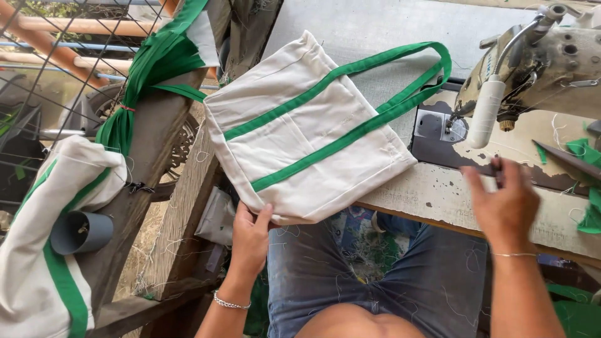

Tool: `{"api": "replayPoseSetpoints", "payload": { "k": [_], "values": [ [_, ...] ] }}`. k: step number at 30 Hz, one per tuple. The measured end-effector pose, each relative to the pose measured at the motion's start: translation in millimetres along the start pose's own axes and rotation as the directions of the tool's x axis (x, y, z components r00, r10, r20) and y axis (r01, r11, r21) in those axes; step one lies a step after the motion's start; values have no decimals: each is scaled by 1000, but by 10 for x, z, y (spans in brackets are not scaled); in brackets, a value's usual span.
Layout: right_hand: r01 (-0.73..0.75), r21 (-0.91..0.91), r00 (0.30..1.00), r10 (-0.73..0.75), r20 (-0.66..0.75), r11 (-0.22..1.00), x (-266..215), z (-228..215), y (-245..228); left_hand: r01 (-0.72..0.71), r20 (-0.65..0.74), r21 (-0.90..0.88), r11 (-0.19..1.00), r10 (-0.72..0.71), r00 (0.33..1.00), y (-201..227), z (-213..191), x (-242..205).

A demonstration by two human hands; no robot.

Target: Sewing and finishing a canvas tote bag using an industrial sewing machine and thread snips.

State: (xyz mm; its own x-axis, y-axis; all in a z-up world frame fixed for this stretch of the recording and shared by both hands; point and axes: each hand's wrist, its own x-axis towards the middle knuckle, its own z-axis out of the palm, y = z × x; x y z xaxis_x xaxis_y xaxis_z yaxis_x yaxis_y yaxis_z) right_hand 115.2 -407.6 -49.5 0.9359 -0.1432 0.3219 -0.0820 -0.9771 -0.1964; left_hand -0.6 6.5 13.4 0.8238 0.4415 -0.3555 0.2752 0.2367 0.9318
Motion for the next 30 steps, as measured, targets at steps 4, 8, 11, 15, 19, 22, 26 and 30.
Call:
{"api": "replayPoseSetpoints", "payload": {
  "k": [4,8,11,15,19,22,26,30],
  "values": [
    [375,363,926,-330,-182,853,26,-84,-1026,-104,47,73,992,101,994,-96,-8,124],
    [567,117,824,-560,-85,816,167,219,-1390,-141,11,36,989,141,990,-227,-111,256],
    [548,170,835,-546,-61,819,270,530,-841,-149,-50,30,988,151,987,-296,-211,262],
    [448,-114,892,-451,1,887,374,397,107,-32,-245,121,992,61,968,-213,-317,289],
    [129,-324,991,-108,81,937,352,167,162,-28,-111,-157,987,11,994,-79,-281,247],
    [92,-235,994,-76,77,968,300,122,-184,-13,-104,-200,980,-8,995,-80,-301,275],
    [248,-102,968,-251,-15,963,210,188,-454,3,-121,-39,999,-8,993,45,-313,217],
    [157,-198,985,-138,107,967,253,179,-148,23,-114,-70,997,-31,993,119,-404,201]
  ]
}}
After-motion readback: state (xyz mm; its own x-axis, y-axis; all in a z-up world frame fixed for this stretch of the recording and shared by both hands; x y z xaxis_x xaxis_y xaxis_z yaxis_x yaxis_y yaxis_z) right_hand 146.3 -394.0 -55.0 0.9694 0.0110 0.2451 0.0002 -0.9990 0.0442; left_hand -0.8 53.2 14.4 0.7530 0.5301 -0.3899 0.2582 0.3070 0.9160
